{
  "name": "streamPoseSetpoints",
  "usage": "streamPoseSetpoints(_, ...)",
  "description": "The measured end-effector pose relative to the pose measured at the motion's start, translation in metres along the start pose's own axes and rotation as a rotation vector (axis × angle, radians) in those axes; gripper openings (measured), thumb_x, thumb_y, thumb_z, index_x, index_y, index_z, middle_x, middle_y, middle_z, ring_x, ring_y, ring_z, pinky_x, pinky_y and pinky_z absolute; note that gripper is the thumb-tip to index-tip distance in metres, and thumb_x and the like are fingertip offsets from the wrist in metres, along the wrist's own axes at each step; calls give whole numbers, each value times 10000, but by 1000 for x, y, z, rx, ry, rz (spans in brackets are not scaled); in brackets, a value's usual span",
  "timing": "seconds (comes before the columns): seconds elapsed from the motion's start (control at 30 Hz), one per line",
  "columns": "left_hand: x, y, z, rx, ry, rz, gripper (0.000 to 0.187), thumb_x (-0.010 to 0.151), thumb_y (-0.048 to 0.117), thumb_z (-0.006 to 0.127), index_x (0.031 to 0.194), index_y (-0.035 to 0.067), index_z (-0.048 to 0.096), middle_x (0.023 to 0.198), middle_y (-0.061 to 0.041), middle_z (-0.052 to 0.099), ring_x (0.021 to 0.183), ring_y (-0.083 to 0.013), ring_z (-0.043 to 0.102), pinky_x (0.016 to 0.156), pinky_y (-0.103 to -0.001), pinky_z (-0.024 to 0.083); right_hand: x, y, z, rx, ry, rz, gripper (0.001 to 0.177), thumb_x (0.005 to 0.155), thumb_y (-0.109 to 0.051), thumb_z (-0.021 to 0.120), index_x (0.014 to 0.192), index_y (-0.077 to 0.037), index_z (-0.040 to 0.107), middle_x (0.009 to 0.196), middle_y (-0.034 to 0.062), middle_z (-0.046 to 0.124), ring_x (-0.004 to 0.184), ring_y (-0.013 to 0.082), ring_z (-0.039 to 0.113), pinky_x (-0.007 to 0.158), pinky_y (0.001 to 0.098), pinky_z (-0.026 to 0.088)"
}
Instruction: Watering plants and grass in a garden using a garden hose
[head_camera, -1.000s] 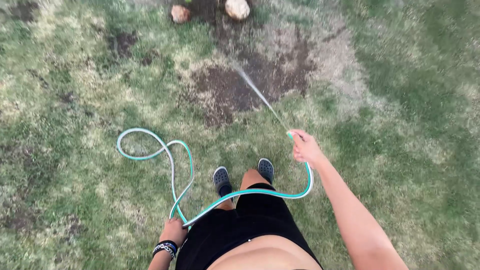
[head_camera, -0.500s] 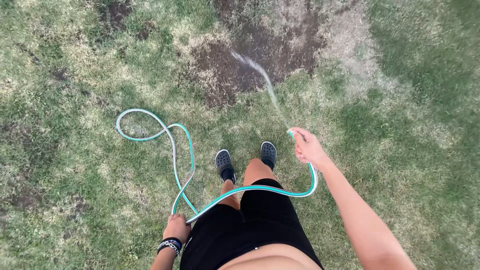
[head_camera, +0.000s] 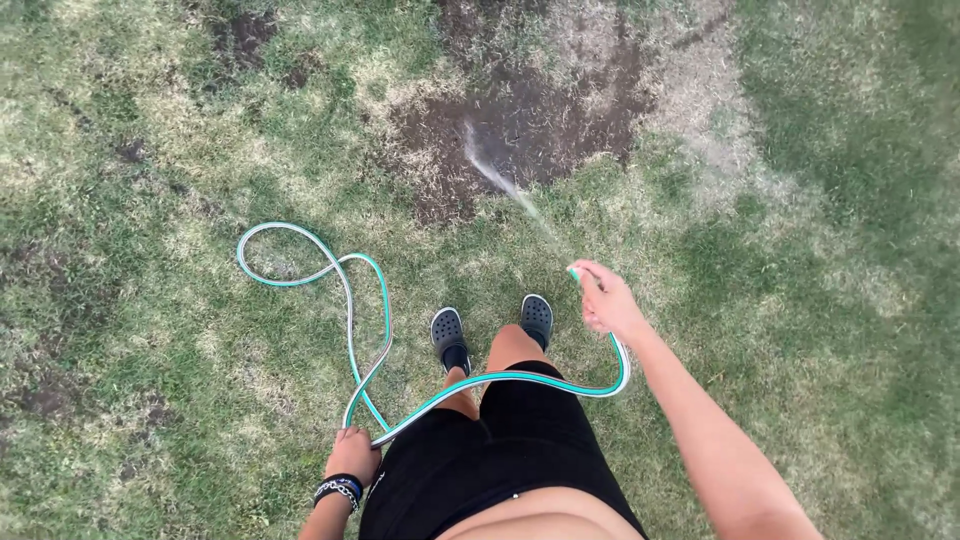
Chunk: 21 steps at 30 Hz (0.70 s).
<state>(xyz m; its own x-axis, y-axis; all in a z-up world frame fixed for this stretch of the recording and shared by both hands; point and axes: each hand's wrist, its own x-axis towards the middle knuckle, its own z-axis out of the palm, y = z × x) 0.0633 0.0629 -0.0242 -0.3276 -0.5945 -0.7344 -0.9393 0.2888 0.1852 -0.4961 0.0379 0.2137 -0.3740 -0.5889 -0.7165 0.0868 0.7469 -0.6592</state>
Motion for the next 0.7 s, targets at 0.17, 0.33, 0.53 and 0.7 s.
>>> streamPoseSetpoints(0.17, 0, 3, 5, -81, 38, -12, 214, 944, 236, 656, 1042, 78, 762, 1239, -184, 735, 1365, -410, 576, 1247, -486, 489, 3, -10, 10, -62, -13, 32, 392, 1228, -307, 463, 1536, -178, 668, 565, 1, 410, 440, 116, 351, 380, 264, 248)
streamPoseSetpoints(0.33, 3, 11, -8, -133, -30, -99, 308, 960, 201, 563, 1174, 120, 770, 1327, -169, 732, 1413, -397, 560, 1220, -516, 526, 12, -17, 9, -49, 23, 85, 427, 1212, -331, 470, 1593, -234, 635, 604, 6, 399, 477, 124, 362, 414, 266, 245)
streamPoseSetpoints(0.53, 6, 13, -14, -123, 11, -45, 274, 953, 242, 674, 1141, 66, 767, 1307, -216, 737, 1388, -410, 588, 1283, -503, 466, 21, -26, 6, -49, -5, 62, 452, 1220, -294, 454, 1630, -197, 618, 570, -9, 392, 449, 115, 356, 408, 256, 243)
streamPoseSetpoints(0.7, 6, 14, -18, -185, -6, -102, 270, 957, 221, 658, 1143, 51, 754, 1322, -192, 698, 1429, -408, 545, 1245, -547, 513, 30, -27, 7, -32, 64, 68, 401, 1221, -290, 463, 1551, -164, 651, 612, 16, 382, 485, 138, 350, 425, 297, 245)
